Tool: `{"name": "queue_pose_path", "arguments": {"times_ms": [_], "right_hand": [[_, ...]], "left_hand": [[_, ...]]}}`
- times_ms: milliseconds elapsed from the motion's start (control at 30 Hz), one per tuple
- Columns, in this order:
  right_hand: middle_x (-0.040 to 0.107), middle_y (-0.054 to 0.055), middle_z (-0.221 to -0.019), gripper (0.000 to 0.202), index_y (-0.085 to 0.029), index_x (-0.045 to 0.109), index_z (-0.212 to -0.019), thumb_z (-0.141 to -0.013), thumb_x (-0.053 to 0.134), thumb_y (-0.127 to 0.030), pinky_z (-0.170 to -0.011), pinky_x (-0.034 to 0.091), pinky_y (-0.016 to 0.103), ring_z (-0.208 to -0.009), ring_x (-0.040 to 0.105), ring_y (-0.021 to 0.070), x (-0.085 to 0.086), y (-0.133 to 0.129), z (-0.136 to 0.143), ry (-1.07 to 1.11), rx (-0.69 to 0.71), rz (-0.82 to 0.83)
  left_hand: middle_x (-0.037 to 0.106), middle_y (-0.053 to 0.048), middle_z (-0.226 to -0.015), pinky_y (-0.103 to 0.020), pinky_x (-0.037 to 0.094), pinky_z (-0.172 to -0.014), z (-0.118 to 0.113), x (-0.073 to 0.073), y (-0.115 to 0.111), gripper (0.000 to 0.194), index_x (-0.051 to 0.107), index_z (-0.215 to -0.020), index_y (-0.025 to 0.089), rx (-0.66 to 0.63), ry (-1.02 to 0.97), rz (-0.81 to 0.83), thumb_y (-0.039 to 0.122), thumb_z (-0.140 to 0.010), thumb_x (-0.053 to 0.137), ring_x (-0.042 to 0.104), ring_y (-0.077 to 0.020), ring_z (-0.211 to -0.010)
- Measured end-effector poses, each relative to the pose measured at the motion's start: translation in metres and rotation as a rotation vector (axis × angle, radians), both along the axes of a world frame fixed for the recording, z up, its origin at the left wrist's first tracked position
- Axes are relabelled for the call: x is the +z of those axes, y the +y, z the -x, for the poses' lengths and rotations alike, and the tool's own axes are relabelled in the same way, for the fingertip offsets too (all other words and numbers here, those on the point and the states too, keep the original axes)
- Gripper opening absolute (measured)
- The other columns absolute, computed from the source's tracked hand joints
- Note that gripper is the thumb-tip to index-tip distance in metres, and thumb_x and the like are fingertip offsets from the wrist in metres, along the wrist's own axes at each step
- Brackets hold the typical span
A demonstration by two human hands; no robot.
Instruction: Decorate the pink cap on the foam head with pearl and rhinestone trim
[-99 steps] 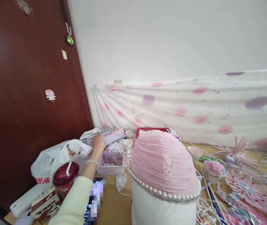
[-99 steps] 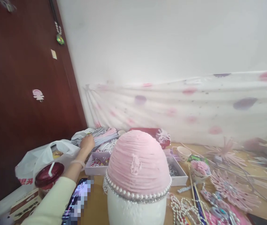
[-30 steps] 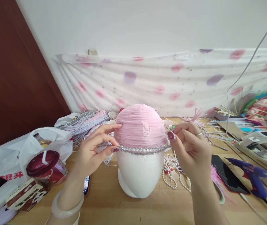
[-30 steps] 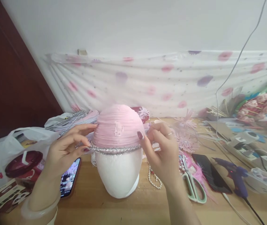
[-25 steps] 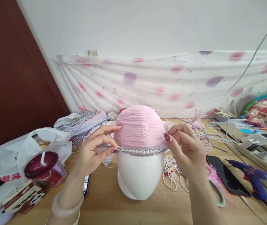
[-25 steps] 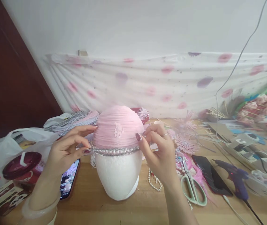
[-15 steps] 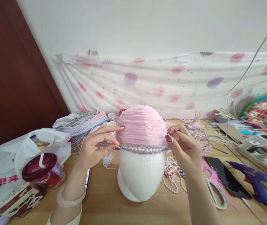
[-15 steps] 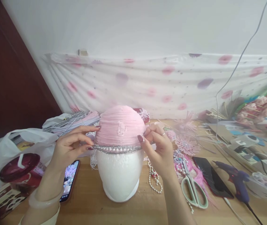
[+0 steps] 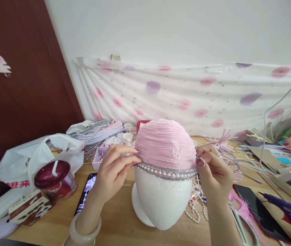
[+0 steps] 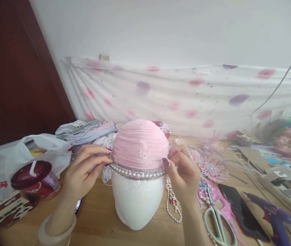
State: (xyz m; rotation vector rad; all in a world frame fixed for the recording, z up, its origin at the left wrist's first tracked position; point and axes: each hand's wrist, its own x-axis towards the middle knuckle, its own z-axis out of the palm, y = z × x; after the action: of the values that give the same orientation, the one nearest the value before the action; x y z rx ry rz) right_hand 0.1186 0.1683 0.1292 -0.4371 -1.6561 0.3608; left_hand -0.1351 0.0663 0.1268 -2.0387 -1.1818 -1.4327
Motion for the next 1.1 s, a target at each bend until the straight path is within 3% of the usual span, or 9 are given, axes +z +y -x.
{"name": "queue_pose_path", "arguments": {"times_ms": [133,300,400,533,700,833,1100], "right_hand": [[0.052,0.000,-0.074,0.035,-0.022,0.049,-0.065,-0.094,0.067,-0.025,-0.068,0.033,0.034,-0.074,0.049,0.0179,-0.004,0.002,0.001,0.052,-0.003,0.025],[0.052,0.001,-0.077,0.035,-0.022,0.051,-0.065,-0.095,0.067,-0.031,-0.070,0.032,0.035,-0.076,0.048,0.0186,-0.009,0.006,0.002,0.087,-0.008,0.012],[0.050,0.000,-0.075,0.037,-0.021,0.049,-0.065,-0.096,0.066,-0.033,-0.069,0.031,0.034,-0.074,0.047,0.0176,-0.011,0.006,0.006,0.117,-0.009,0.010],[0.049,-0.001,-0.076,0.035,-0.022,0.050,-0.067,-0.096,0.066,-0.035,-0.069,0.032,0.033,-0.075,0.046,0.0175,-0.011,0.002,0.010,0.146,0.013,0.034],[0.047,-0.001,-0.080,0.034,-0.023,0.047,-0.073,-0.089,0.072,-0.039,-0.070,0.033,0.032,-0.080,0.043,0.0194,-0.005,-0.004,0.013,0.107,0.082,0.079],[0.045,0.000,-0.084,0.028,-0.024,0.046,-0.077,-0.089,0.069,-0.032,-0.073,0.033,0.033,-0.083,0.043,0.0197,-0.006,-0.009,0.017,0.132,0.129,0.142],[0.041,-0.001,-0.088,0.021,-0.025,0.047,-0.085,-0.090,0.066,-0.029,-0.075,0.032,0.033,-0.083,0.041,0.0186,-0.018,-0.010,0.024,0.234,0.234,0.188]], "left_hand": [[0.068,-0.004,-0.105,-0.029,0.055,-0.088,-0.007,-0.017,-0.006,0.039,0.066,-0.117,0.021,0.031,-0.009,-0.036,-0.006,-0.094,0.050,0.065,-0.0151,-0.100],[0.064,-0.008,-0.118,-0.027,0.052,-0.096,-0.023,-0.032,-0.012,0.047,0.060,-0.131,0.018,0.075,-0.072,-0.017,-0.007,-0.094,0.045,0.062,-0.0152,-0.112],[0.058,-0.010,-0.121,-0.030,0.050,-0.095,-0.037,-0.025,-0.022,0.042,0.055,-0.136,0.016,0.130,-0.053,0.048,0.002,-0.098,0.044,0.058,-0.0180,-0.112],[0.051,-0.015,-0.126,-0.037,0.050,-0.085,-0.048,-0.010,-0.039,0.039,0.051,-0.140,0.017,0.261,0.133,0.125,0.017,-0.102,0.046,0.055,-0.0257,-0.112],[0.051,-0.017,-0.128,-0.040,0.052,-0.080,-0.051,0.001,-0.049,0.039,0.049,-0.139,0.017,0.318,0.275,0.183,0.022,-0.101,0.050,0.057,-0.0297,-0.111],[0.052,-0.017,-0.127,-0.038,0.051,-0.078,-0.057,0.003,-0.050,0.035,0.050,-0.135,0.018,0.371,0.249,0.202,0.024,-0.101,0.050,0.058,-0.0283,-0.105],[0.052,-0.014,-0.121,-0.036,0.044,-0.093,-0.078,-0.002,-0.043,0.028,0.053,-0.127,0.016,0.395,0.030,0.175,0.025,-0.100,0.056,0.054,-0.0264,-0.113]]}}
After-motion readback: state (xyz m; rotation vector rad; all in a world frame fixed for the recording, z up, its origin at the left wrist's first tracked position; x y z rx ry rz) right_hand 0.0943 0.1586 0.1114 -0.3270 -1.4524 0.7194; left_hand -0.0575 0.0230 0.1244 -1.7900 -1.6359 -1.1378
